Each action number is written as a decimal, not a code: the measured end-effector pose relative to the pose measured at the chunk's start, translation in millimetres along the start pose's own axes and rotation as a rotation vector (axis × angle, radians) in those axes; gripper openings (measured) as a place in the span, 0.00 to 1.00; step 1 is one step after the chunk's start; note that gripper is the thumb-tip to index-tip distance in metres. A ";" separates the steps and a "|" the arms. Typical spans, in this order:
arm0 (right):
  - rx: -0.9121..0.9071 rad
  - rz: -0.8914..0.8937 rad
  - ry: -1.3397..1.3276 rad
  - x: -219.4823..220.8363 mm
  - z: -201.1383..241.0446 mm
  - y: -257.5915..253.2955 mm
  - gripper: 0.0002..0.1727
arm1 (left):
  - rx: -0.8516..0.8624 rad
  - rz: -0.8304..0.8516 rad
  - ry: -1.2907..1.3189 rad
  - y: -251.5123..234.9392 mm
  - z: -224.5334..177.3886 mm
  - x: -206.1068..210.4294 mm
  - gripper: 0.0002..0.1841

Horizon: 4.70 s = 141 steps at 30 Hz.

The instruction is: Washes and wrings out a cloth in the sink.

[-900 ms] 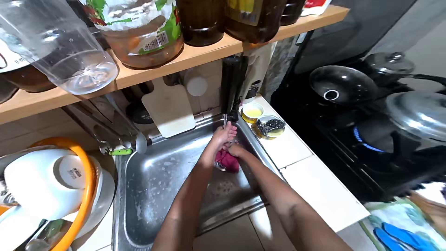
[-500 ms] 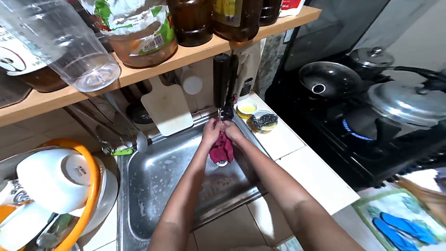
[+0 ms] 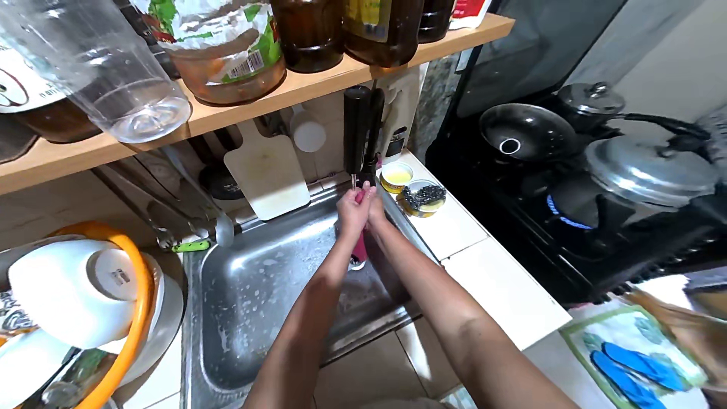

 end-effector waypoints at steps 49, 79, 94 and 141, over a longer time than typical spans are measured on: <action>0.262 -0.010 -0.047 -2.1 -46.2 18.7 0.12 | -0.427 -0.015 0.119 25.8 109.0 -1.9 0.26; -0.148 0.304 1.245 33.2 37.8 5.7 0.21 | 0.024 0.006 -0.537 68.1 82.2 11.4 0.13; -0.202 0.711 1.217 58.6 -22.0 26.3 0.22 | -0.375 0.277 -0.493 7.1 175.0 13.7 0.24; 0.278 0.894 0.912 47.2 -112.6 44.1 0.20 | -1.036 -0.009 -1.237 182.6 225.6 -288.0 0.38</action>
Point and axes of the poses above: each hand's wrist, its own y-axis away from the middle knuckle, its own x-axis out of the palm, z = x × y, the point moved 9 cm from there along -y, towards the middle knuckle, and after that the axes turned 11 degrees about z, right-handed, at the moved point
